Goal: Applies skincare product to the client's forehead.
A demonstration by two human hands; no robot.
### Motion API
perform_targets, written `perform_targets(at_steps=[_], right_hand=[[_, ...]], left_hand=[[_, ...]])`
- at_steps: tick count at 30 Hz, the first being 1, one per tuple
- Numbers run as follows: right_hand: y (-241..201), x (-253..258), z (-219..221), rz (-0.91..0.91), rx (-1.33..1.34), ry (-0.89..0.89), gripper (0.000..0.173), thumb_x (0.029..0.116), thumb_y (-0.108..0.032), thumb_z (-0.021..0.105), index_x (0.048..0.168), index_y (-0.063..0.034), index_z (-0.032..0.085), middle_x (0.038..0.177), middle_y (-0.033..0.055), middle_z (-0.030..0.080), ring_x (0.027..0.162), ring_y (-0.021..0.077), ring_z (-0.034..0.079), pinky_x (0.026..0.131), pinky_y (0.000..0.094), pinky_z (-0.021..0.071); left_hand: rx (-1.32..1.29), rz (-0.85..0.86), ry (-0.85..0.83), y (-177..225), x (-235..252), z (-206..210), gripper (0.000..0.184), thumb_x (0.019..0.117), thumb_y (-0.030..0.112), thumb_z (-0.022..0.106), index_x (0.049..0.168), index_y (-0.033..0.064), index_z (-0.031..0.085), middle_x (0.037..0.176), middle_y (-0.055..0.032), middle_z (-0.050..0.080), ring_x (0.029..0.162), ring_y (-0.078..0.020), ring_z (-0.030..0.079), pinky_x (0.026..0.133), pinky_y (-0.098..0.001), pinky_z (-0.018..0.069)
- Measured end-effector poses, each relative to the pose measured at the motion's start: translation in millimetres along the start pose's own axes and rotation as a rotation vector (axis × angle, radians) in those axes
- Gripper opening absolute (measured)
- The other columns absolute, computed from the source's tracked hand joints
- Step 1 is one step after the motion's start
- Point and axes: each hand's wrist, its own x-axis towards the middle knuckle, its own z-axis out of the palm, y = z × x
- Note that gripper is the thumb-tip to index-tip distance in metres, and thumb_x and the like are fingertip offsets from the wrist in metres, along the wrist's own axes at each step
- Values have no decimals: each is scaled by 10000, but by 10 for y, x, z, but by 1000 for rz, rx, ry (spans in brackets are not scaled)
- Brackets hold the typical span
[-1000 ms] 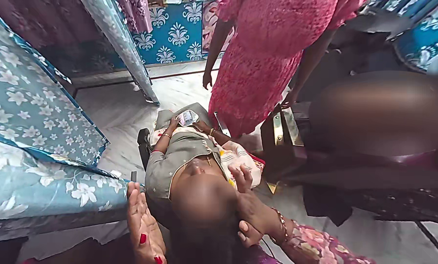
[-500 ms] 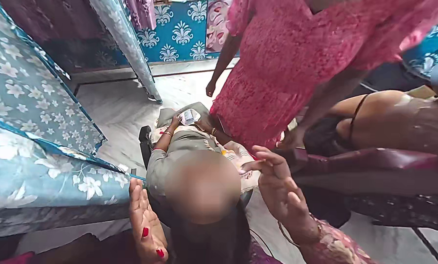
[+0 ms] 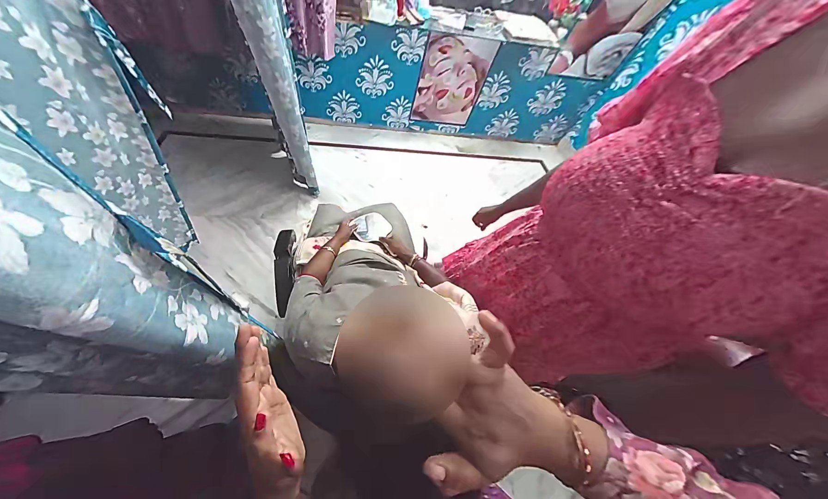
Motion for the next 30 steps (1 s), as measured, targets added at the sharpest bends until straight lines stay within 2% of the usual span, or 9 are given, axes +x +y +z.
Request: perform_targets(at_steps=[4, 7, 9, 11, 14, 17, 21, 24, 30], right_hand=[[-31, 219, -150, 188, 363, -22, 615, 1055, -575, 188, 1277, -169, 593, 1291, 7, 671, 1431, 197, 437, 1231, 577, 88], [160, 212, -517, 484, 960, 401, 485, 1036, -549, 403, 1310, -212, 620, 1224, -38, 713, 1246, 129, 615, 1123, 384, 457], [242, 50, -586, 625, 1246, 752, 408, 999, -518, 497, 1202, -244, 722, 990, -45, 740, 1004, 138, 702, 987, 410, 553], [258, -223, -420, 804, 1267, 865, 385, 1004, -520, 493, 1098, -253, 755, 884, -57, 739, 857, 102, 713, 879, 356, 594], [193, -659, -100, 1024, 977, 621, 414, 1035, -426, 448, 1218, -106, 636, 1143, -24, 726, 1099, 94, 668, 995, 298, 527], [96, -841, -123, 1025, 1048, 752, 491, 1029, -533, 476, 1236, -122, 646, 1102, 2, 762, 1063, 125, 711, 992, 302, 547], [-6, -783, -128, 821, 805, 640, 537, 1045, -594, 377, 1291, -203, 650, 1195, -70, 735, 1154, 72, 664, 1039, 284, 517], [-62, -573, 22, 600, 541, 477, 680, 1067, -627, 192, 1356, -153, 585, 1322, 5, 674, 1294, 132, 591, 1103, 367, 489], [-71, -404, 367, 489, 594, 370, 792, 988, -754, 170, 1381, -160, 515, 1418, -7, 619, 1472, 134, 404, 1281, 486, 86]], left_hand=[[-69, 3, -39, 51, 114, -68, 660, 1025, 643, 332, 1504, 224, 505, 1608, 33, 414, 1537, -159, 272, 1261, -385, 200], [-150, -2, -82, 123, 185, -56, 637, 1043, 615, 269, 1423, 223, 597, 1524, 37, 527, 1502, -170, 354, 1261, -366, 214], [-165, 29, -147, 138, 224, 14, 654, 1047, 623, 214, 1407, 248, 611, 1470, 60, 578, 1465, -170, 412, 1247, -369, 255], [-147, 27, -250, 148, 217, 129, 678, 1035, 654, 150, 1418, 316, 596, 1446, 105, 595, 1455, -160, 426, 1248, -376, 260], [-44, 10, -344, 174, 149, 341, 689, 1020, 683, 109, 1388, 365, 598, 1435, 132, 597, 1474, -144, 394, 1269, -415, 174], [-15, 27, -377, 142, 136, 465, 670, 1024, 681, 151, 1453, 350, 546, 1491, 94, 559, 1508, -198, 350, 1268, -484, 161], [10, 14, -411, 179, 208, 624, 724, 1013, 697, 109, 1467, 293, 504, 1487, 125, 548, 1511, -97, 303, 1273, -412, 55], [18, 26, -383, 156, 195, 691, 724, 1018, 687, 98, 1470, 306, 516, 1476, 126, 561, 1508, -98, 313, 1276, -410, 46], [58, -40, -429, 179, 69, 683, 723, 1023, 670, 72, 1528, 311, 445, 1562, 129, 471, 1541, -125, 253, 1285, -417, 48]])
